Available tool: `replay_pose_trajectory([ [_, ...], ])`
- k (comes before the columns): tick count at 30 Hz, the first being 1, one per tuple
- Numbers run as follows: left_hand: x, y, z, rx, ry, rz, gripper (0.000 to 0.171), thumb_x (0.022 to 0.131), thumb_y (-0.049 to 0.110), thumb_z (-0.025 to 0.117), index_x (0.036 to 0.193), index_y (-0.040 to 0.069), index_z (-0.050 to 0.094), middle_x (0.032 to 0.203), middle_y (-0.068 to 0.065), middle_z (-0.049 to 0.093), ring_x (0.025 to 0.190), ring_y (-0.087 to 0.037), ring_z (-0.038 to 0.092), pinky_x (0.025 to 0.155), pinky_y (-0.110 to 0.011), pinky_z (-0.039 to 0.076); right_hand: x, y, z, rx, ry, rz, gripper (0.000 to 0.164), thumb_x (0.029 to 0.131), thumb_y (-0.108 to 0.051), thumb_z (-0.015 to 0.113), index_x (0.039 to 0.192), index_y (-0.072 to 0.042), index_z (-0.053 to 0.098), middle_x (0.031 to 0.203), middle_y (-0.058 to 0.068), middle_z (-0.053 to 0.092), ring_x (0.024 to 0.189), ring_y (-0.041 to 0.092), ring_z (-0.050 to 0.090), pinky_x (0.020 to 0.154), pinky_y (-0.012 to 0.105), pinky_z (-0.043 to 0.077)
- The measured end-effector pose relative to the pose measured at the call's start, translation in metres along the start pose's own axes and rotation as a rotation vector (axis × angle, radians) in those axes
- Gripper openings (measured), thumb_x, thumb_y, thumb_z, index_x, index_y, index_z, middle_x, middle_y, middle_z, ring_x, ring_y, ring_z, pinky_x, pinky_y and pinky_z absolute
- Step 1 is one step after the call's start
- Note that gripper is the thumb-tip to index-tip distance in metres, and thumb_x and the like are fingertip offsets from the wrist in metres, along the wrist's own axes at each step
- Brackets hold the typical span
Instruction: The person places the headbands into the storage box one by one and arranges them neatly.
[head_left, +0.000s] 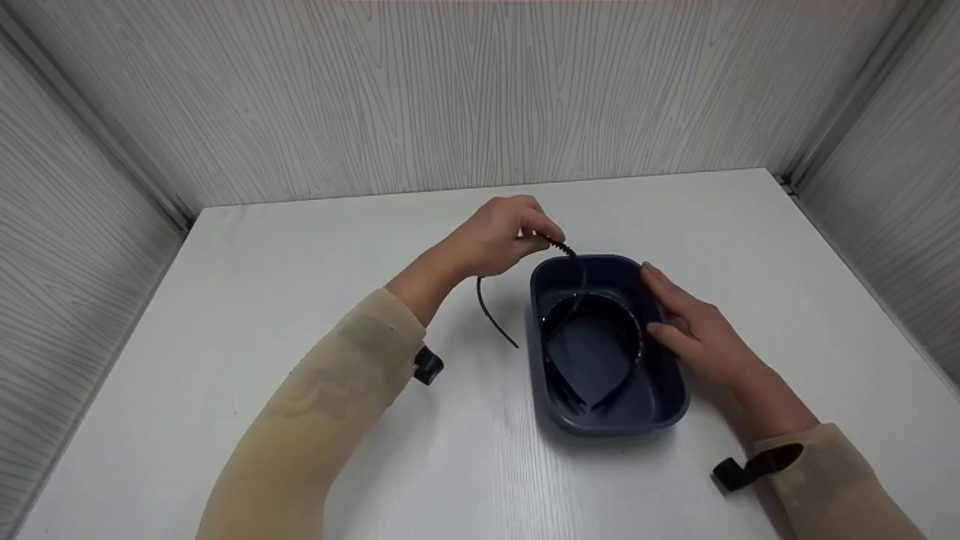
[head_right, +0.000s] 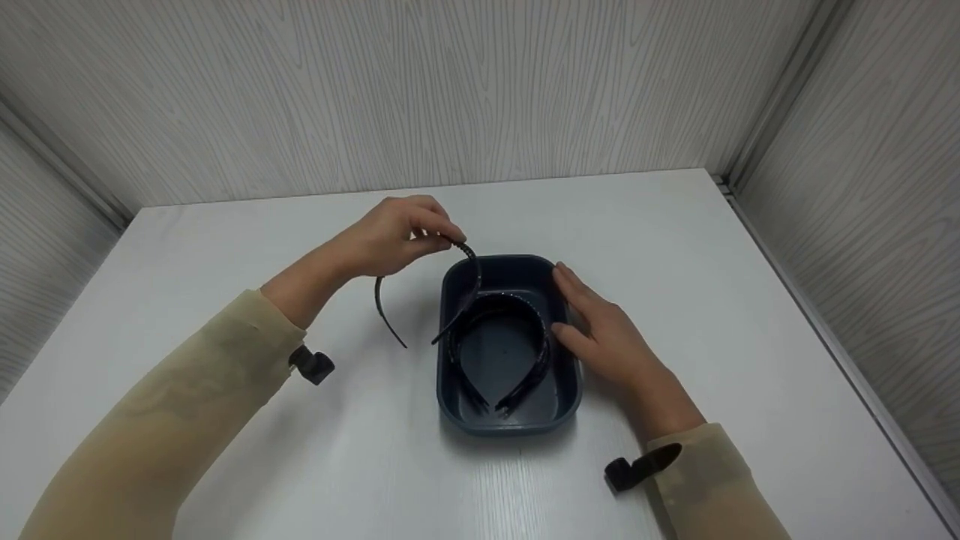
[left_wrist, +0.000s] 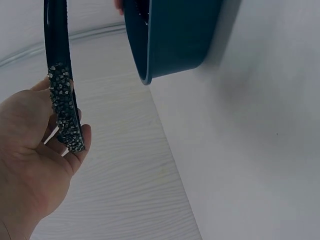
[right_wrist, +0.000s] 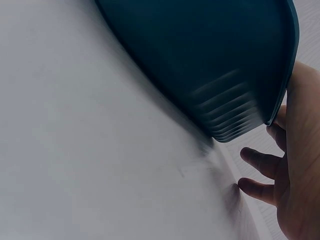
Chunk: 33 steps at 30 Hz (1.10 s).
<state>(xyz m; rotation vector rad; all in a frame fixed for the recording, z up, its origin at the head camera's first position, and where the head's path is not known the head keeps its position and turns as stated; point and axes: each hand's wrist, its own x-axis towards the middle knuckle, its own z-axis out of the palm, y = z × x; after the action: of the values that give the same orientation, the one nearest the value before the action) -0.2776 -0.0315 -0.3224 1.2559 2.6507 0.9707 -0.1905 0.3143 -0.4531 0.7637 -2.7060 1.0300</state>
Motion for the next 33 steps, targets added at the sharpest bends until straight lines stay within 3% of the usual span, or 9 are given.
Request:
replay_pose_trajectory([
  [6,0.011,0.008,0.014,0.003,-0.019,0.075,0.021,0.105,0.008,0.069,0.121,0.012,0.082,0.115,-0.004,0.071,0.110,-0.015,0.064,0.092,-0.023,0.051,0.000,-0.001,0.001,-0.001,0.013,-0.006,0.070,0.107,-0.019,0.061,0.169,-0.019,0.030,0.174,0.002,0.027,0.158,0.023,0.027,0.121,0.014,0.018],
  [17,0.023,0.019,0.040,-0.019,-0.071,0.098,0.022,0.106,0.012,0.068,0.124,0.014,0.081,0.120,-0.004,0.070,0.114,-0.013,0.064,0.096,-0.017,0.048,0.001,-0.003,0.001,-0.009,0.000,0.021,0.071,0.107,-0.021,0.061,0.170,-0.024,0.028,0.174,-0.002,0.026,0.158,0.023,0.028,0.121,0.016,0.018],
  [33,0.035,0.027,0.065,-0.018,-0.097,0.146,0.022,0.105,0.012,0.069,0.124,0.012,0.081,0.118,-0.004,0.071,0.112,-0.013,0.065,0.099,-0.017,0.047,0.001,-0.003,0.001,0.019,0.000,0.026,0.070,0.107,-0.021,0.061,0.170,-0.026,0.028,0.174,-0.004,0.026,0.158,0.017,0.027,0.121,0.016,0.019],
])
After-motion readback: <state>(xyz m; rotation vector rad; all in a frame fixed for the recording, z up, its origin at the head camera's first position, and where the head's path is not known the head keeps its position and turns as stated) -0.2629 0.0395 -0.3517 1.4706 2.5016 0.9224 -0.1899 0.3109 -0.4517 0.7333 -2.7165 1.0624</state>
